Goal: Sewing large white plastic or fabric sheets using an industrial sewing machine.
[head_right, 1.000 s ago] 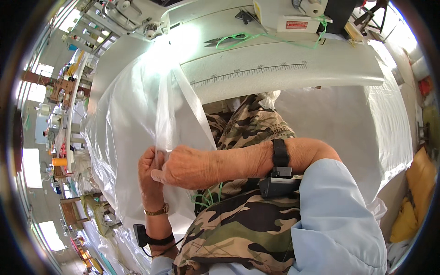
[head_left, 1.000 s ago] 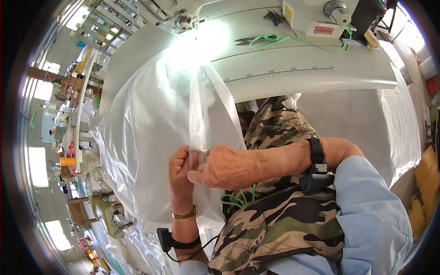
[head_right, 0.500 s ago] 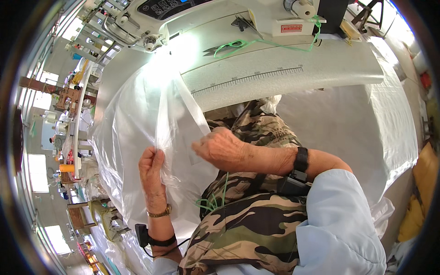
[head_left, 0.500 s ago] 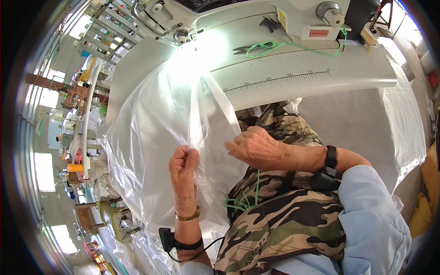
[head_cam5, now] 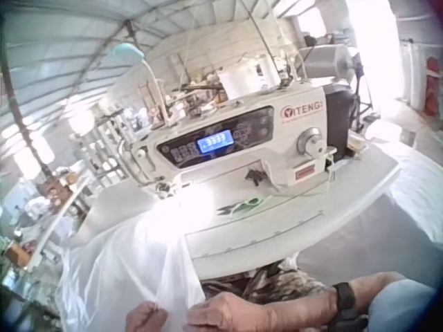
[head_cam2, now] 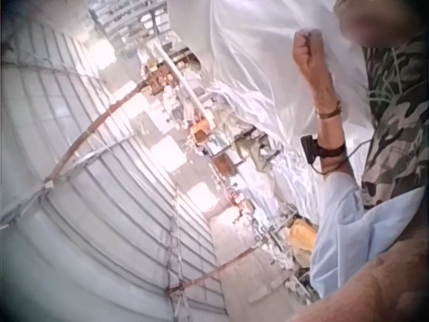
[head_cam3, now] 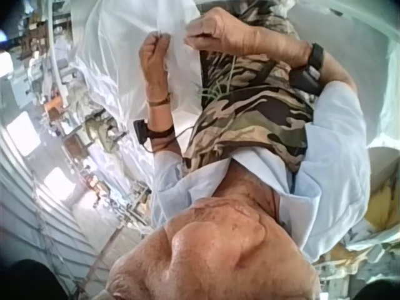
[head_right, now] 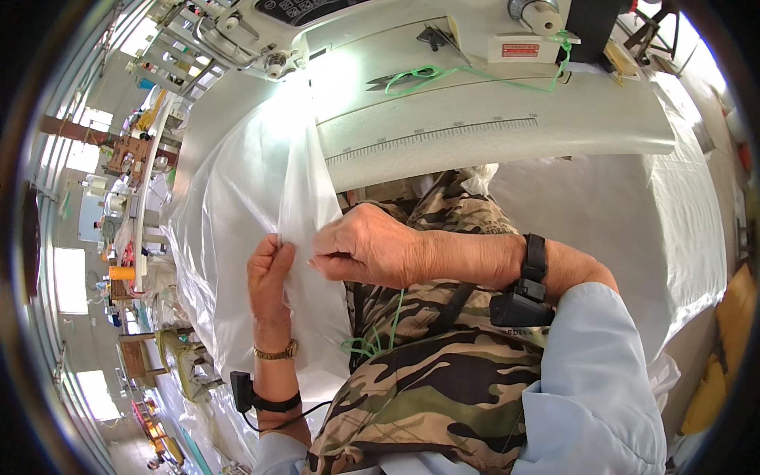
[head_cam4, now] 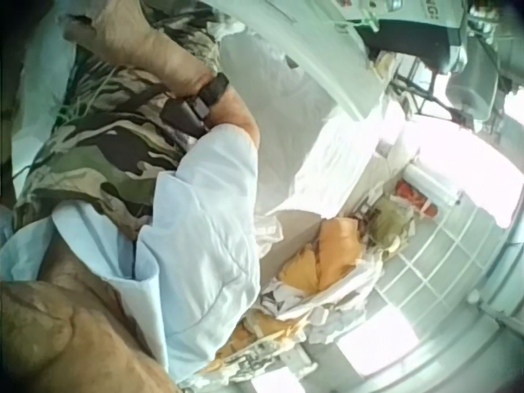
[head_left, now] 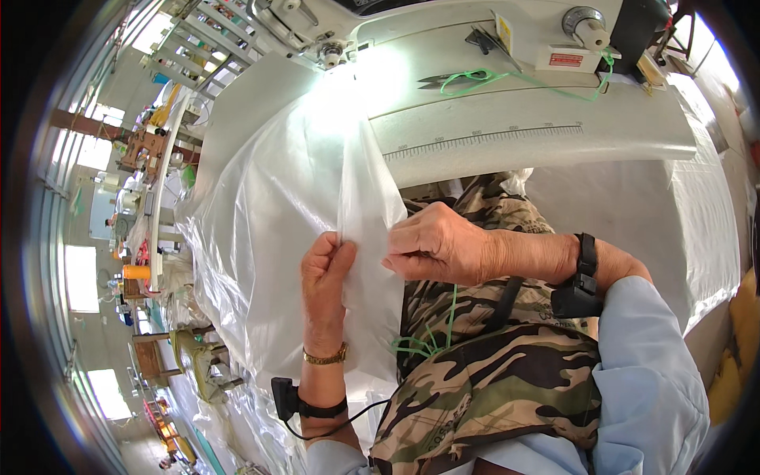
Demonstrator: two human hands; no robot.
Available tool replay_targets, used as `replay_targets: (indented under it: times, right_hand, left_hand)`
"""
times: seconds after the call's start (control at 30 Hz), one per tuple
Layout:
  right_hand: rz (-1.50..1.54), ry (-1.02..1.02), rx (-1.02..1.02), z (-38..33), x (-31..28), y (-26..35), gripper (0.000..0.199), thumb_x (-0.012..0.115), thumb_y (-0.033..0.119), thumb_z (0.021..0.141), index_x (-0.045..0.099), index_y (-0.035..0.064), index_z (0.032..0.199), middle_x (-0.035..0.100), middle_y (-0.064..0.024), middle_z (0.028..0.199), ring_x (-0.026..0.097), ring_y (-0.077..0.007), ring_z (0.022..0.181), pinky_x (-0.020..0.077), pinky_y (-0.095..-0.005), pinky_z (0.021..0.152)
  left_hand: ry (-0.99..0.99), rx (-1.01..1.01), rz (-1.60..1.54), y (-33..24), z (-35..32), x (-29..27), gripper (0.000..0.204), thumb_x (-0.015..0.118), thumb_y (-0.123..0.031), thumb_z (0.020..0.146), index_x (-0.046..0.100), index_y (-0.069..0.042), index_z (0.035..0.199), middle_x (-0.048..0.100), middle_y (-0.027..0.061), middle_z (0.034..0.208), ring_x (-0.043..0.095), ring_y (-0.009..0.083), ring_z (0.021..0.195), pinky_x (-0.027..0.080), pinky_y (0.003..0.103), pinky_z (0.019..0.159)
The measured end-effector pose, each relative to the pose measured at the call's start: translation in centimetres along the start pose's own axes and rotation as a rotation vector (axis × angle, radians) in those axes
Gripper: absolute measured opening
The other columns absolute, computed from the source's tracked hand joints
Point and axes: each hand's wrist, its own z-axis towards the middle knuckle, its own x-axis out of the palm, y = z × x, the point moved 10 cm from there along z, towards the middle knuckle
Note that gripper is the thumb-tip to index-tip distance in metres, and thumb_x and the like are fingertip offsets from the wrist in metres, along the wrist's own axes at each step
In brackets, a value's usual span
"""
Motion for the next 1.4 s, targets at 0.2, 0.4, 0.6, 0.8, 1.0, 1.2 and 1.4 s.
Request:
replay_targets:
  times: [0.2,0.4,0.6,0.8,1.0,1.2,1.4]
  right_hand:
    - [0.088,0.028,-0.105,2.4,1.1,1.4,0.022,0.067,0.014,0.09,0.056,0.0,0.078,0.06,-0.0147,0.071,0.062,-0.0359,0.069,0.0488,-0.0431,0.061]
    - [-0.032,0.092,-0.123,2.7,3.1,1.4,0.018,0.067,0.016,0.088,0.056,0.0032,0.081,0.062,-0.0139,0.076,0.064,-0.0369,0.071,0.0519,-0.0437,0.062]
    - [-0.325,0.188,-0.274,2.4,5.4,2.9,0.014,0.065,0.016,0.087,0.056,0.0042,0.087,0.063,-0.0101,0.085,0.067,-0.0309,0.077,0.0544,-0.0428,0.061]
    - [-0.245,-0.062,-0.276,1.8,2.4,1.3,0.02,0.064,0.014,0.087,0.06,0.0031,0.103,0.064,-0.01,0.085,0.067,-0.0306,0.075,0.0544,-0.0414,0.064]
    - [-0.038,-0.115,0.616,3.0,4.3,-11.2,0.035,0.065,0.027,0.092,0.061,0.0006,0.114,0.069,-0.0187,0.104,0.068,-0.0377,0.094,0.0528,-0.0439,0.084]
    - [0.495,0.258,0.098,16.7,17.7,-8.0,0.045,0.065,0.031,0.091,0.06,-0.0019,0.122,0.063,-0.0259,0.119,0.061,-0.0387,0.113,0.0458,-0.0462,0.099]
    - [0.496,0.343,0.056,14.9,23.7,-7.4,0.042,0.064,0.029,0.091,0.063,-0.0018,0.12,0.063,-0.0249,0.119,0.059,-0.0385,0.114,0.0442,-0.0469,0.1]
  left_hand:
    - [0.049,0.015,0.025,0.2,0.5,0.5,0.009,0.06,-0.005,0.098,0.067,0.0,0.101,0.065,-0.0037,0.086,0.054,0.0005,0.078,0.043,0.016,0.071]
    - [0.124,0.078,0.095,-0.1,1.0,0.6,0.01,0.057,-0.002,0.099,0.066,0.001,0.1,0.065,-0.003,0.086,0.056,0.0016,0.077,0.046,0.018,0.07]
    - [0.069,-0.036,0.099,0.0,1.3,0.0,0.012,0.058,-0.006,0.1,0.062,-0.002,0.089,0.053,-0.008,0.075,0.046,0.0001,0.068,0.039,0.017,0.061]
    - [0.027,-0.07,0.222,-0.4,1.6,-0.9,0.01,0.063,-0.008,0.098,0.06,-0.001,0.092,0.052,-0.0084,0.075,0.043,-0.0016,0.067,0.034,0.017,0.057]
    - [-0.023,0.151,0.706,-9.5,2.3,-2.5,0.002,0.065,-0.001,0.093,0.065,0.001,0.091,0.055,-0.0076,0.071,0.043,-0.0008,0.062,0.033,0.019,0.054]
    - [0.218,0.54,1.424,-19.6,2.7,4.3,0.008,0.062,-0.002,0.084,0.058,-0.001,0.077,0.056,0.0162,0.064,0.056,0.0312,0.057,0.045,0.039,0.054]
    - [0.465,0.727,1.772,-14.5,0.0,6.9,0.005,0.057,-0.002,0.076,0.054,-0.005,0.079,0.056,0.0112,0.072,0.062,0.0302,0.07,0.05,0.041,0.059]
